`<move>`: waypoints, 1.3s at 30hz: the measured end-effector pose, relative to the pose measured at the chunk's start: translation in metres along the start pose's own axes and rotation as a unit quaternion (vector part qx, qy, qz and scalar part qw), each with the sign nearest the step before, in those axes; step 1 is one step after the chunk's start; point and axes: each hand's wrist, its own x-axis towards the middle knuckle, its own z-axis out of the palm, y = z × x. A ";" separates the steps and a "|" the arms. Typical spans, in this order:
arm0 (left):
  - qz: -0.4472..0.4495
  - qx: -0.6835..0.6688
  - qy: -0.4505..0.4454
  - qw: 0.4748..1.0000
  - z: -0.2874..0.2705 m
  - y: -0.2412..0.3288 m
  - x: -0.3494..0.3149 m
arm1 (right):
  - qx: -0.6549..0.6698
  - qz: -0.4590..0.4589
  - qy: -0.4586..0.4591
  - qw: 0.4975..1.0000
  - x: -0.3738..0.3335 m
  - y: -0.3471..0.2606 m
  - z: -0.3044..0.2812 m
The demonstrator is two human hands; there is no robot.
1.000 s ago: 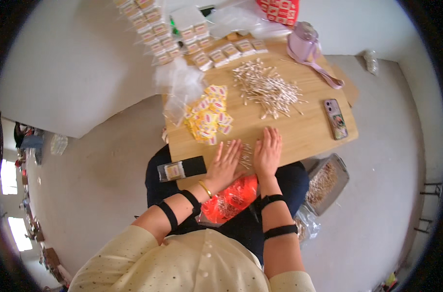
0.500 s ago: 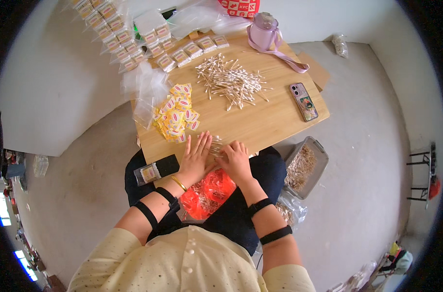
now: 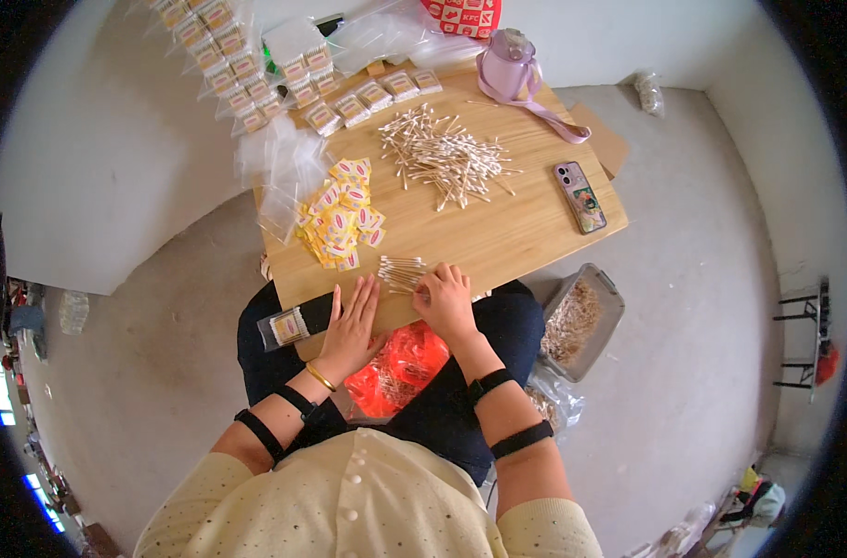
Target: Packaging bunches of cotton swabs into small clear plastic bags.
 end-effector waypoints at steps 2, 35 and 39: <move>0.002 -0.012 0.013 1.000 0.003 0.001 -0.001 | -0.008 -0.006 0.005 1.000 0.000 0.000 -0.001; 0.028 -0.016 0.006 0.999 0.001 -0.022 -0.009 | -0.012 -0.002 -0.022 1.000 -0.001 -0.022 0.005; 0.033 -0.019 0.006 0.999 -0.001 -0.023 -0.007 | -0.024 -0.013 -0.034 0.999 0.004 -0.022 0.003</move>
